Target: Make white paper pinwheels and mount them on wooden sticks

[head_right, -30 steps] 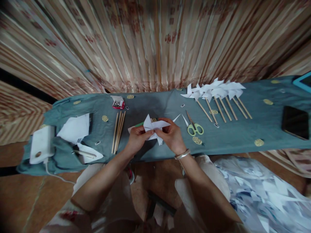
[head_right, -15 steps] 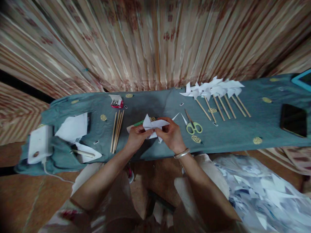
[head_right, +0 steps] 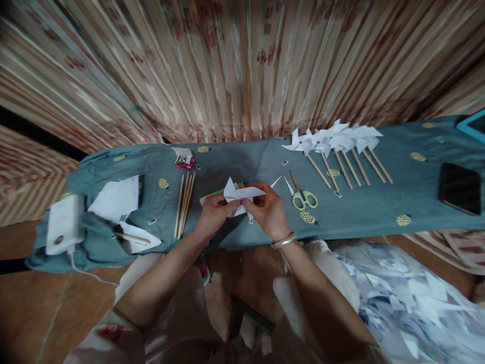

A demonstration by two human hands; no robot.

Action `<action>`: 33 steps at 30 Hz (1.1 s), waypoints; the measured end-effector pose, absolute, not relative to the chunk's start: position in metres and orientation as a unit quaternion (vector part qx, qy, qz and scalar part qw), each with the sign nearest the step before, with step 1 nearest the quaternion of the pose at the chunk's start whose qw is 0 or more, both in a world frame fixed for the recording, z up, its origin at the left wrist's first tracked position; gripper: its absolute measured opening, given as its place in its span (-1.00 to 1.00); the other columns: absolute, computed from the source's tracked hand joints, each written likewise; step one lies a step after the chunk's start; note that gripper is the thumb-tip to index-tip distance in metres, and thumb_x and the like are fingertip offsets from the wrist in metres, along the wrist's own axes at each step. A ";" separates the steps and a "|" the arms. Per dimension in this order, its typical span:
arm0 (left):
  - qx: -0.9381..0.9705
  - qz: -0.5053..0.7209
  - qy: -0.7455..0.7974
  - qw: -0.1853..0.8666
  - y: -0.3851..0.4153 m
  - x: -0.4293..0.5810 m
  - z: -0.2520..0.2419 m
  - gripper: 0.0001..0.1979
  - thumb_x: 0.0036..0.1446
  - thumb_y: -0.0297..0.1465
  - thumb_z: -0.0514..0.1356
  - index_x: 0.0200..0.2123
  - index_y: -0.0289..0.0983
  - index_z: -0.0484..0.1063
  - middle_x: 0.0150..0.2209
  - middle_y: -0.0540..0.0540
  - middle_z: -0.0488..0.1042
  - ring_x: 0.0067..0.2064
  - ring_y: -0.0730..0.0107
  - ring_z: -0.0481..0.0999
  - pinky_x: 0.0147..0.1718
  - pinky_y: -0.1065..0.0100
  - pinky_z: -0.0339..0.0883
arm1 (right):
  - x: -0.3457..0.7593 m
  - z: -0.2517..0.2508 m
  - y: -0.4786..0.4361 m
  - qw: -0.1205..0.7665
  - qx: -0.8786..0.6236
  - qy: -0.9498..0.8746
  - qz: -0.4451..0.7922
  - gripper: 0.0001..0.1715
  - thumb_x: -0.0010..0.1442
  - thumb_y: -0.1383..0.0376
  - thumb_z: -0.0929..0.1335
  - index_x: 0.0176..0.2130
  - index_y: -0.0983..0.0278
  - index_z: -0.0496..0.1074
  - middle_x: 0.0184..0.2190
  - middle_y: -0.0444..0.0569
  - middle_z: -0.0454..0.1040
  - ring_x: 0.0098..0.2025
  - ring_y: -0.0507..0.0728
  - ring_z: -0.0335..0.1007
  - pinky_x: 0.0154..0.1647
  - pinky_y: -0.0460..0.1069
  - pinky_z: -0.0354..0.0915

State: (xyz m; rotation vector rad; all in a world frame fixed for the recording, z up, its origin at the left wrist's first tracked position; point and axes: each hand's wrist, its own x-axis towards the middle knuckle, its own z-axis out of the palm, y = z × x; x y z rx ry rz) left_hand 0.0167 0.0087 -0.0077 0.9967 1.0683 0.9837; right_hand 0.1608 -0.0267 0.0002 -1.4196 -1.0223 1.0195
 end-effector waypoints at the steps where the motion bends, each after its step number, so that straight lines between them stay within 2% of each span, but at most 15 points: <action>1: 0.428 0.432 0.469 0.641 0.008 0.017 -0.006 -0.89 -0.24 -0.44 0.38 -0.51 -0.32 0.61 -0.54 0.00 0.56 -0.50 0.43 0.45 -0.44 0.42 0.28 | 0.160 0.000 -0.027 0.533 -0.592 -0.427 0.428 -0.46 -0.14 0.15 0.52 -0.14 0.24 0.43 -0.44 -0.08 0.62 -0.46 0.14 0.55 -0.43 0.00 0.45; 6: 0.384 0.444 0.448 0.674 0.007 0.018 0.005 -0.88 -0.30 -0.43 0.39 -0.55 -0.30 0.60 -0.55 0.01 0.56 -0.51 0.47 0.43 -0.42 0.42 0.29 | 0.156 0.004 -0.027 0.560 -0.574 -0.420 0.424 -0.38 -0.15 0.08 0.56 -0.12 0.22 0.42 -0.43 -0.10 0.60 -0.42 0.14 0.54 -0.42 0.01 0.44; 10: 0.361 0.455 0.452 0.677 0.008 0.016 0.011 -0.88 -0.33 -0.42 0.40 -0.59 -0.29 0.58 -0.56 0.00 0.54 -0.52 0.48 0.41 -0.44 0.41 0.27 | 0.159 0.011 -0.026 0.582 -0.563 -0.407 0.423 -0.45 -0.05 0.02 0.53 -0.12 0.19 0.43 -0.47 -0.16 0.55 -0.45 0.07 0.48 -0.45 -0.04 0.38; 14: 0.349 0.466 0.463 0.668 0.011 0.010 0.013 -0.88 -0.35 -0.41 0.40 -0.61 -0.29 0.57 -0.59 0.02 0.52 -0.55 0.50 0.37 -0.47 0.42 0.24 | 0.166 0.012 -0.023 0.618 -0.558 -0.374 0.409 -0.49 0.00 -0.04 0.51 -0.15 0.18 0.46 -0.43 -0.12 0.59 -0.35 0.10 0.53 -0.25 0.04 0.44; 16: 0.348 0.476 0.465 0.661 0.014 0.006 0.015 -0.88 -0.35 -0.41 0.40 -0.60 -0.29 0.57 -0.58 0.01 0.53 -0.54 0.50 0.38 -0.47 0.42 0.23 | 0.169 0.011 -0.021 0.626 -0.560 -0.365 0.401 -0.50 -0.01 -0.05 0.51 -0.16 0.17 0.48 -0.43 -0.11 0.60 -0.33 0.12 0.54 -0.22 0.06 0.45; 25: 0.321 0.519 0.456 0.648 0.026 -0.011 0.025 -0.83 -0.37 -0.38 0.42 -0.59 -0.29 0.57 -0.56 0.00 0.54 -0.52 0.48 0.43 -0.46 0.42 0.25 | 0.170 0.003 -0.012 0.643 -0.522 -0.326 0.455 -0.61 0.06 -0.05 0.48 -0.24 0.16 0.59 -0.39 -0.09 0.62 -0.33 0.08 0.52 -0.34 -0.03 0.39; 30: 0.307 0.577 0.460 0.601 0.041 -0.029 0.031 -0.79 -0.38 -0.34 0.45 -0.58 -0.28 0.56 -0.57 0.02 0.54 -0.51 0.44 0.45 -0.42 0.38 0.32 | 0.153 0.003 0.002 0.614 -0.542 -0.361 0.446 -0.64 -0.05 0.00 0.55 -0.34 0.17 0.60 -0.41 -0.09 0.63 -0.35 0.08 0.53 -0.31 -0.02 0.41; 33: 0.296 0.620 0.443 0.576 0.050 -0.041 0.036 -0.80 -0.36 -0.35 0.46 -0.56 -0.26 0.57 -0.54 0.03 0.56 -0.49 0.44 0.47 -0.42 0.38 0.35 | 0.136 0.010 0.018 0.565 -0.523 -0.455 0.447 -0.70 0.02 0.03 0.51 -0.34 0.18 0.58 -0.42 -0.10 0.62 -0.38 0.10 0.52 -0.28 0.04 0.43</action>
